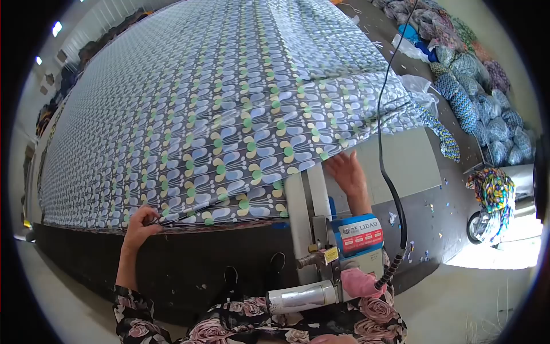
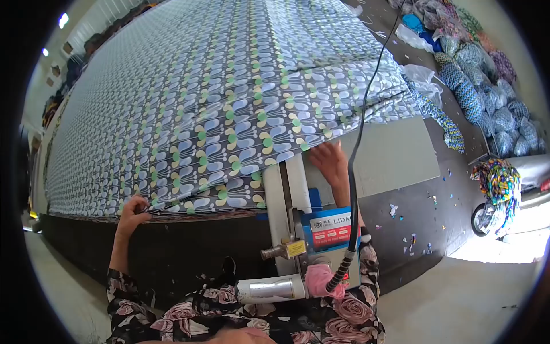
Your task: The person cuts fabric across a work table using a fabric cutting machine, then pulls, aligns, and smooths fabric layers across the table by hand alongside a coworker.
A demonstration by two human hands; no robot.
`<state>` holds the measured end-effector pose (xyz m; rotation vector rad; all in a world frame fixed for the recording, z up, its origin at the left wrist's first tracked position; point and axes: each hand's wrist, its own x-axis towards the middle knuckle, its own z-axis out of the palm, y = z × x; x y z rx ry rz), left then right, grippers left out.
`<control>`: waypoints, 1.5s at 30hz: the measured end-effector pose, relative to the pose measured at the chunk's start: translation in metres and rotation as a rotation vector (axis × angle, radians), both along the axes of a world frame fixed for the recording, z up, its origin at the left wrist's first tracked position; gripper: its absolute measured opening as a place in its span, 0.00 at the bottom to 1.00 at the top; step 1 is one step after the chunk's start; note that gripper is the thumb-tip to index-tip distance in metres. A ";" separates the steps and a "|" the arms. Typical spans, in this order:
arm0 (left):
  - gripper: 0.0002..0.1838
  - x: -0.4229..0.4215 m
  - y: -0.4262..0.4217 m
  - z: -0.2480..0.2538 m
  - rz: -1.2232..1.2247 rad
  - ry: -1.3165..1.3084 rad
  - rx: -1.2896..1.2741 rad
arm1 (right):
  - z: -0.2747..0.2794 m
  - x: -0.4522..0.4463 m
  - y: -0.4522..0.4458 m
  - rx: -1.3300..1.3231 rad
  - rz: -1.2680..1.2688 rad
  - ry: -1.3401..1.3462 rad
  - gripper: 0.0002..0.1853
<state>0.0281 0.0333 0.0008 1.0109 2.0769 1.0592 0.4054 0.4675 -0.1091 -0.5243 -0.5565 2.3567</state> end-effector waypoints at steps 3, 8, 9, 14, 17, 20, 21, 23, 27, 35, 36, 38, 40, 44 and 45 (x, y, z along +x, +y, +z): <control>0.15 0.001 0.000 0.001 -0.014 0.009 0.000 | 0.003 -0.011 0.025 0.086 0.030 0.327 0.26; 0.16 -0.003 -0.003 -0.001 -0.027 0.024 0.026 | 0.065 0.017 0.031 0.195 -0.182 0.023 0.15; 0.16 -0.004 -0.004 -0.002 -0.022 0.020 0.024 | 0.101 0.012 0.011 0.224 -0.185 -0.001 0.15; 0.15 -0.003 -0.005 -0.002 -0.029 0.007 0.056 | 0.114 0.052 0.009 0.271 -0.027 0.081 0.20; 0.14 -0.002 -0.003 -0.001 -0.039 -0.001 0.056 | 0.145 0.055 -0.029 0.411 -0.173 0.029 0.21; 0.12 -0.002 -0.003 -0.003 -0.051 0.009 0.097 | 0.087 0.077 0.004 0.298 -0.238 -0.368 0.14; 0.12 -0.002 -0.005 -0.002 -0.057 0.005 0.092 | 0.065 0.088 0.016 0.175 -0.169 -0.552 0.11; 0.12 -0.004 -0.004 -0.002 -0.091 0.047 0.107 | 0.066 0.080 -0.005 0.095 -0.239 -0.559 0.06; 0.11 -0.006 -0.003 0.003 -0.097 -0.042 0.107 | 0.080 0.078 -0.036 0.119 -0.232 -0.651 0.14; 0.10 -0.015 -0.001 0.009 -0.122 -0.122 0.051 | 0.089 0.078 -0.042 0.107 -0.165 -0.632 0.17; 0.09 -0.016 -0.002 0.010 -0.130 -0.120 0.042 | 0.079 0.077 -0.042 0.166 -0.178 -0.653 0.16; 0.09 -0.020 0.001 0.020 -0.175 -0.124 -0.051 | 0.071 0.081 -0.045 0.259 -0.176 -0.718 0.13; 0.08 -0.024 0.008 0.034 -0.223 -0.127 -0.136 | 0.066 0.089 -0.044 0.254 -0.134 -0.735 0.13; 0.06 -0.023 0.062 0.067 -0.461 0.153 -0.303 | 0.084 0.069 -0.061 0.239 -0.187 -0.846 0.08; 0.06 -0.013 0.083 0.070 -0.486 0.236 -0.204 | 0.084 0.069 -0.061 0.265 -0.187 -0.880 0.07</control>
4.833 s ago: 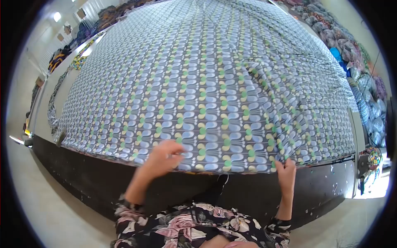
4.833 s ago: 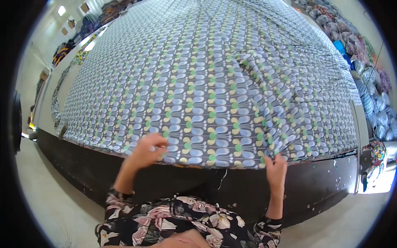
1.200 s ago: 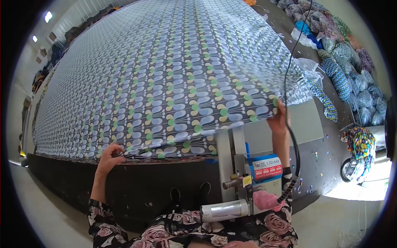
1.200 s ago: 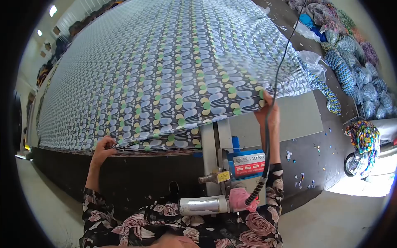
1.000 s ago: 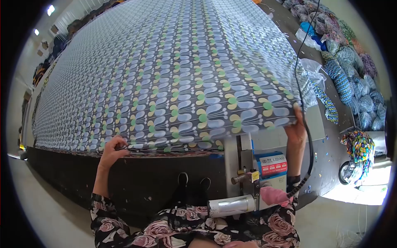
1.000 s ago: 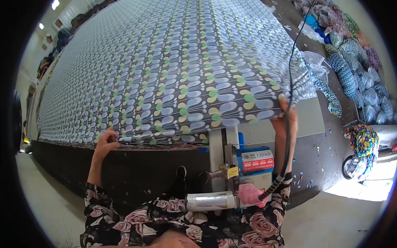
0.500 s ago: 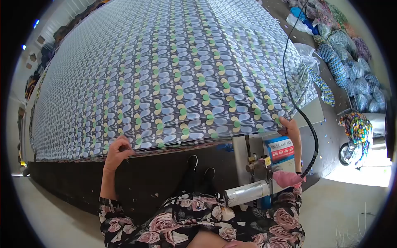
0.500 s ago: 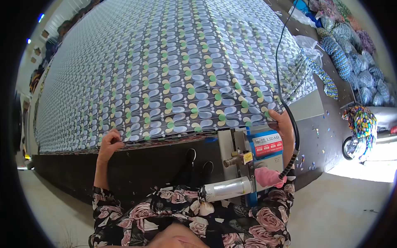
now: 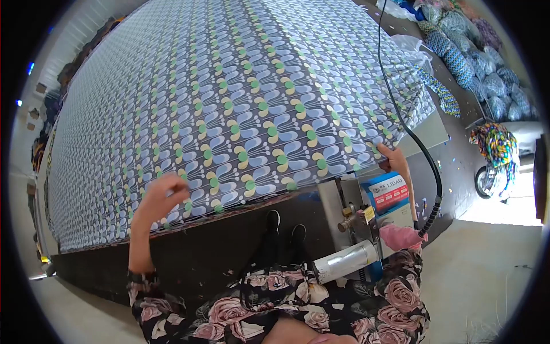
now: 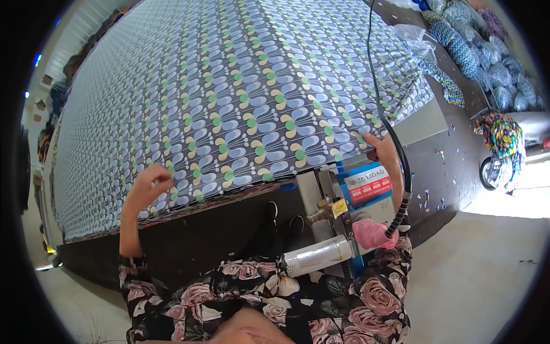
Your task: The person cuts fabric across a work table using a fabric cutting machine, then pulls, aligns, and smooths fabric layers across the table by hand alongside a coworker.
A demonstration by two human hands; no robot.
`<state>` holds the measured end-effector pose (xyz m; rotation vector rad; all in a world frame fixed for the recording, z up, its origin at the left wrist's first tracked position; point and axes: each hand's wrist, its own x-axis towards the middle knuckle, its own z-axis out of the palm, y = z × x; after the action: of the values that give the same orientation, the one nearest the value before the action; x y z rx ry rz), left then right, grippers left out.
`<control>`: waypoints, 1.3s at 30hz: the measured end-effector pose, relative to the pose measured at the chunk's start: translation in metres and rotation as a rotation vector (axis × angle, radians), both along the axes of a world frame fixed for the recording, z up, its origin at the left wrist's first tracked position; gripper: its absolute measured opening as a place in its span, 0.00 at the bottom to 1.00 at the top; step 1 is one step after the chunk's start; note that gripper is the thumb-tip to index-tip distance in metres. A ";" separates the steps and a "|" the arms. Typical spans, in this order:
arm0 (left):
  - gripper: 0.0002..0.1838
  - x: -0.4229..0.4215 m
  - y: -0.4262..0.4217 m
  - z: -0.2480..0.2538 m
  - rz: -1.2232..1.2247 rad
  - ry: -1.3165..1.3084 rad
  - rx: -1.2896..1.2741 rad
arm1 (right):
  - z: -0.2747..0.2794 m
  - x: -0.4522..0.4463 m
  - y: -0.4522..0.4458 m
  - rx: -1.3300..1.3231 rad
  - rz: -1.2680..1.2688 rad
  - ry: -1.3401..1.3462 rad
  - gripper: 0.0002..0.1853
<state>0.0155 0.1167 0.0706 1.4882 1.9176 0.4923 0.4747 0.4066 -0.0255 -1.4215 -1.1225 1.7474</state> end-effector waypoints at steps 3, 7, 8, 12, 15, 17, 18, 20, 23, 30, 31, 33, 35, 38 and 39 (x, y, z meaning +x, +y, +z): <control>0.06 0.055 0.075 -0.007 -0.246 0.087 0.353 | -0.005 0.001 0.002 -0.018 0.056 -0.046 0.07; 0.06 0.129 0.140 -0.047 -0.560 0.181 0.642 | -0.037 0.002 0.008 -0.007 0.094 -0.175 0.08; 0.06 0.145 0.146 -0.056 -0.590 0.102 0.663 | -0.038 0.001 0.008 0.014 0.115 -0.282 0.09; 0.06 0.161 0.142 -0.069 -0.655 0.068 0.678 | -0.032 0.002 0.007 0.046 0.122 -0.176 0.11; 0.11 0.159 0.140 -0.071 -0.696 0.086 0.658 | -0.016 0.003 0.001 -0.033 0.150 -0.033 0.15; 0.13 0.159 0.139 -0.069 -0.722 0.093 0.645 | -0.013 0.008 -0.009 -0.066 0.123 -0.028 0.14; 0.15 0.159 0.140 -0.070 -0.721 0.107 0.643 | -0.012 0.011 -0.016 -0.052 0.022 0.149 0.12; 0.16 0.160 0.139 -0.070 -0.728 0.113 0.641 | -0.006 0.034 -0.030 0.006 -0.003 0.278 0.09; 0.17 0.160 0.140 -0.072 -0.705 0.081 0.645 | 0.001 0.079 -0.057 0.062 0.050 0.050 0.09; 0.16 0.167 0.139 -0.075 -0.697 0.142 0.648 | 0.068 0.125 -0.190 -0.165 0.514 -0.010 0.24; 0.16 0.167 0.139 -0.077 -0.694 0.141 0.648 | 0.070 0.118 -0.202 -0.166 0.559 0.009 0.29; 0.16 0.169 0.138 -0.077 -0.702 0.145 0.645 | 0.064 0.106 -0.219 -0.188 0.522 0.066 0.31; 0.16 0.169 0.138 -0.076 -0.703 0.154 0.645 | 0.063 0.096 -0.225 -0.228 0.506 0.113 0.32; 0.16 0.170 0.137 -0.077 -0.696 0.154 0.629 | 0.065 0.093 -0.229 -0.297 0.391 0.092 0.31; 0.17 0.170 0.137 -0.077 -0.697 0.155 0.626 | 0.066 0.094 -0.230 -0.299 0.395 0.128 0.33</control>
<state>0.1857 0.2534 -0.0068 2.5110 1.2458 0.6860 0.5691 0.1765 0.0406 -1.2911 -1.1670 2.3316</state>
